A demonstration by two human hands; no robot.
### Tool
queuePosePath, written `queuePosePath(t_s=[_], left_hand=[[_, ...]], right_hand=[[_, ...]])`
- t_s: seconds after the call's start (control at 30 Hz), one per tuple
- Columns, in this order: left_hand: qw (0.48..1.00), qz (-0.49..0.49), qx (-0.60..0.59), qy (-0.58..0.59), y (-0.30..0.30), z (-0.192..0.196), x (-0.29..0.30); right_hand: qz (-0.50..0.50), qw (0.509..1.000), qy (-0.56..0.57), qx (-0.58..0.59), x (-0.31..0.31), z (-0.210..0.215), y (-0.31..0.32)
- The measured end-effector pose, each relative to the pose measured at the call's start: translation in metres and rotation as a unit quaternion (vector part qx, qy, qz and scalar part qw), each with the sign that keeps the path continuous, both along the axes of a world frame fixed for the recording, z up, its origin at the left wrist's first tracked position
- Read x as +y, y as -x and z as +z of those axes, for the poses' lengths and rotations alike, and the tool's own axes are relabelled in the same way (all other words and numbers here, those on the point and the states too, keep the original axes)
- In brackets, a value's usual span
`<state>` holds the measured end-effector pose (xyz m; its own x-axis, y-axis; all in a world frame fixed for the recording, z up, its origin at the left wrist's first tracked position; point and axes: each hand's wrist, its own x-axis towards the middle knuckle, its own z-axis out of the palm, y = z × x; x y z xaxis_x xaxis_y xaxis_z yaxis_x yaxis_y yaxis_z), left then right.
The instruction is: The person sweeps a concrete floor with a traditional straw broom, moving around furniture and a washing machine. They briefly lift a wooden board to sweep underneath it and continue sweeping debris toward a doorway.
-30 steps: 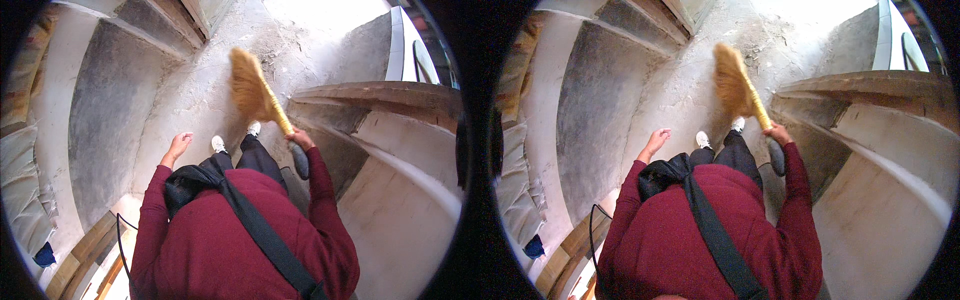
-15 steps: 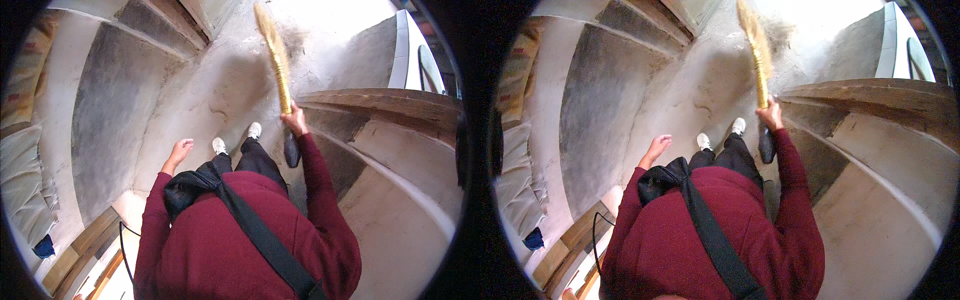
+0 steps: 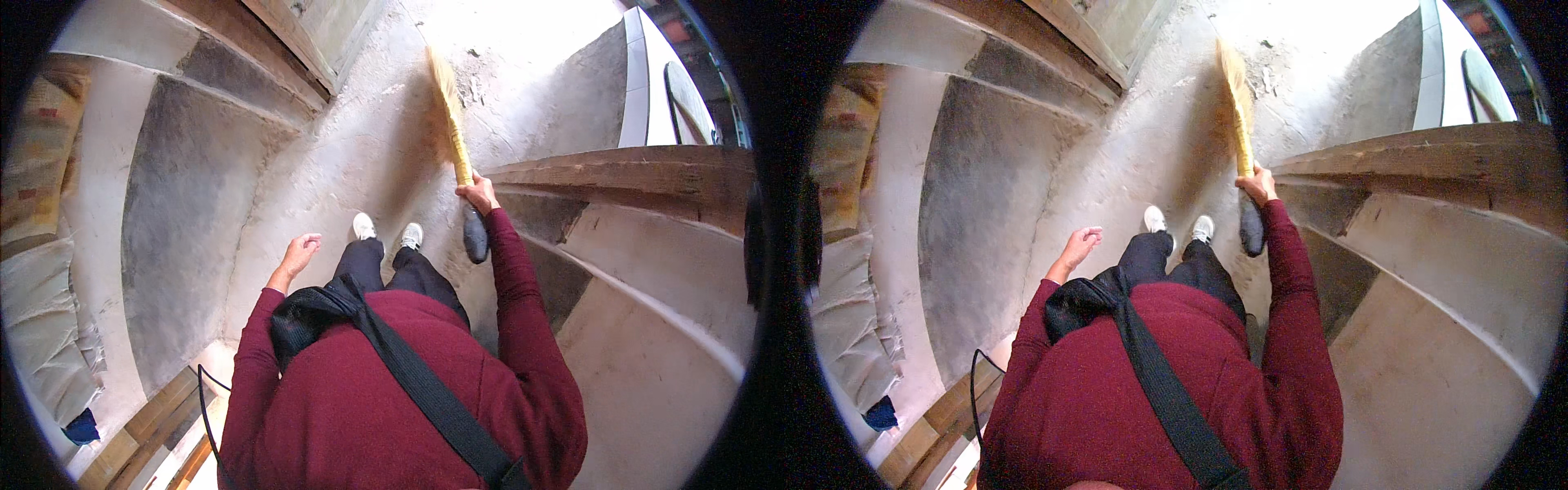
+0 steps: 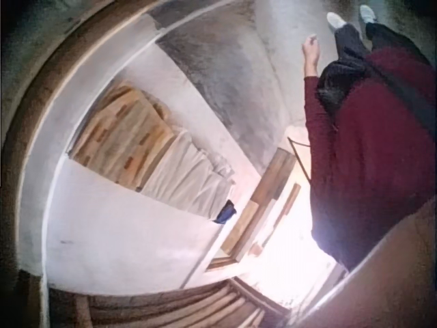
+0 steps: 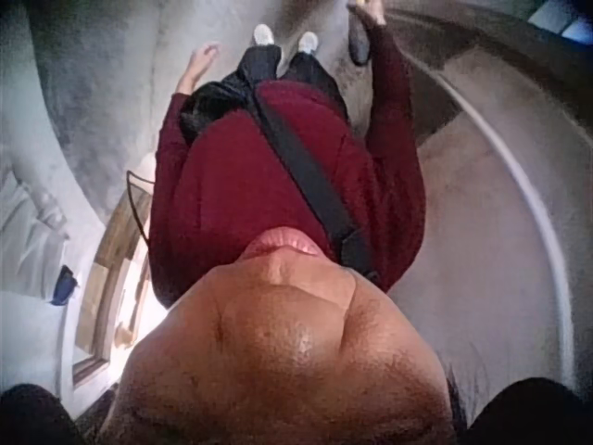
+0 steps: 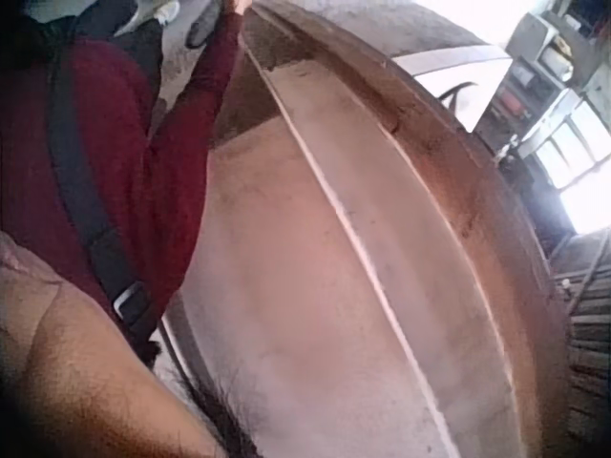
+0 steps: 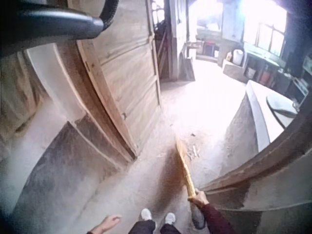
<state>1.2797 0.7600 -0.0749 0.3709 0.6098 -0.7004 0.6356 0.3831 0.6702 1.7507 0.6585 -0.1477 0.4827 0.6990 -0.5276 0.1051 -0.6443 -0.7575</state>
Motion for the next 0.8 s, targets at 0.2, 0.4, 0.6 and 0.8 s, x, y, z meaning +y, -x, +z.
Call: queuePosePath(t_s=[0.2, 0.4, 0.6, 0.8], left_hand=[[0.998, -0.025, 0.020, 0.062, 0.007, -0.011, 0.037], [0.998, -0.053, -0.008, 0.023, -0.013, -0.022, 0.134], [0.999, -0.045, -0.023, 0.019, -0.011, -0.017, 0.209], [0.998, -0.059, 0.020, 0.030, -0.015, -0.016, 0.243]], right_hand=[[-0.061, 0.963, -0.101, 0.242, 0.068, 0.073, 0.077], [-0.014, 0.942, 0.054, 0.332, 0.152, 0.016, 0.111], [-0.074, 0.937, 0.060, 0.335, 0.166, 0.015, 0.022], [-0.147, 0.982, -0.029, 0.112, 0.212, 0.035, 0.028]])
